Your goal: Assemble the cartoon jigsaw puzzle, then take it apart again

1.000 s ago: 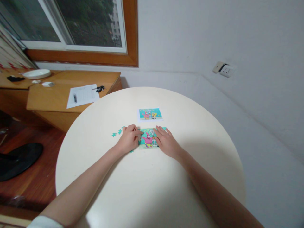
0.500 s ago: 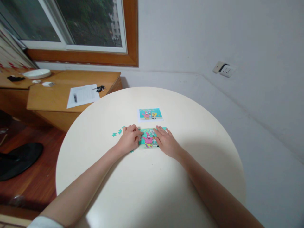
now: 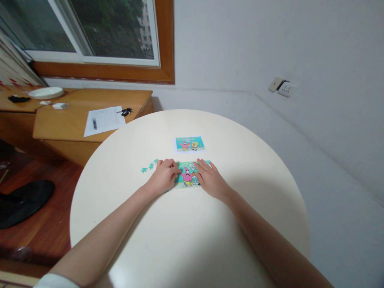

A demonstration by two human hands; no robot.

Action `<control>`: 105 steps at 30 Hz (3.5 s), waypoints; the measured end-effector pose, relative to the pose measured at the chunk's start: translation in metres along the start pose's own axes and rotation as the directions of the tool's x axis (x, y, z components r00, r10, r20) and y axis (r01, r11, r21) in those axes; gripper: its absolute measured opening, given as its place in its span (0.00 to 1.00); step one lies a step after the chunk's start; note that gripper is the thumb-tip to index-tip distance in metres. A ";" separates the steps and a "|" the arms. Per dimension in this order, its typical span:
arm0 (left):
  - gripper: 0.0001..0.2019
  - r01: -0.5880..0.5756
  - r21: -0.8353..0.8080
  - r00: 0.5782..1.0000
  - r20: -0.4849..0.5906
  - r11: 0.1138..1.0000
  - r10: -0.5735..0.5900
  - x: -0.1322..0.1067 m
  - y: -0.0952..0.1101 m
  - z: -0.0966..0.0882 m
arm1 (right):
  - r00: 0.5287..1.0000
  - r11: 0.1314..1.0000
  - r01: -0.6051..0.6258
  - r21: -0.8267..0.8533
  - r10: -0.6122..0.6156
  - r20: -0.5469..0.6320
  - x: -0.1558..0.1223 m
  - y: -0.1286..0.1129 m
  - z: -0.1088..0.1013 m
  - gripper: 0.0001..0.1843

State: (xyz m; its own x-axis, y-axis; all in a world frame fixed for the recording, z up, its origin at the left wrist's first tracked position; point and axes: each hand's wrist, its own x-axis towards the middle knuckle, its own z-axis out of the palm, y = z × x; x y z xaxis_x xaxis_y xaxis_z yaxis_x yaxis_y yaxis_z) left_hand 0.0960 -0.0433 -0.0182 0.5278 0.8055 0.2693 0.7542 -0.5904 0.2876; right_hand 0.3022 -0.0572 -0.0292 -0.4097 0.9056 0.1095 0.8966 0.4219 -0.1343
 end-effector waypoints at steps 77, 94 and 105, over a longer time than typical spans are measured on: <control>0.12 0.350 -0.196 0.918 -0.119 0.916 -0.377 -0.006 -0.079 -0.035 | 0.998 0.998 -0.061 0.023 0.061 -0.002 0.003 0.025 0.002 0.25; 0.11 0.386 -0.229 0.902 -0.108 0.894 -0.418 -0.002 -0.070 -0.040 | 0.963 0.948 -0.136 0.289 0.195 -0.186 0.010 0.043 0.010 0.24; 0.09 0.442 -0.275 0.884 -0.025 0.854 -0.466 -0.008 -0.084 -0.037 | 0.842 0.824 -0.246 0.510 0.442 -0.309 0.010 0.055 0.008 0.23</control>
State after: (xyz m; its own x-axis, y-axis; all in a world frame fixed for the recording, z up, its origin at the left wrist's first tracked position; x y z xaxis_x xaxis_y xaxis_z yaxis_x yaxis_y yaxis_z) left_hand 0.0140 -0.0019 -0.0105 0.1054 0.9863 0.1270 0.7701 -0.1617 0.6171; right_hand 0.3463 -0.0244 -0.0429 0.1036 0.9359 0.3367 0.7540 0.1469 -0.6402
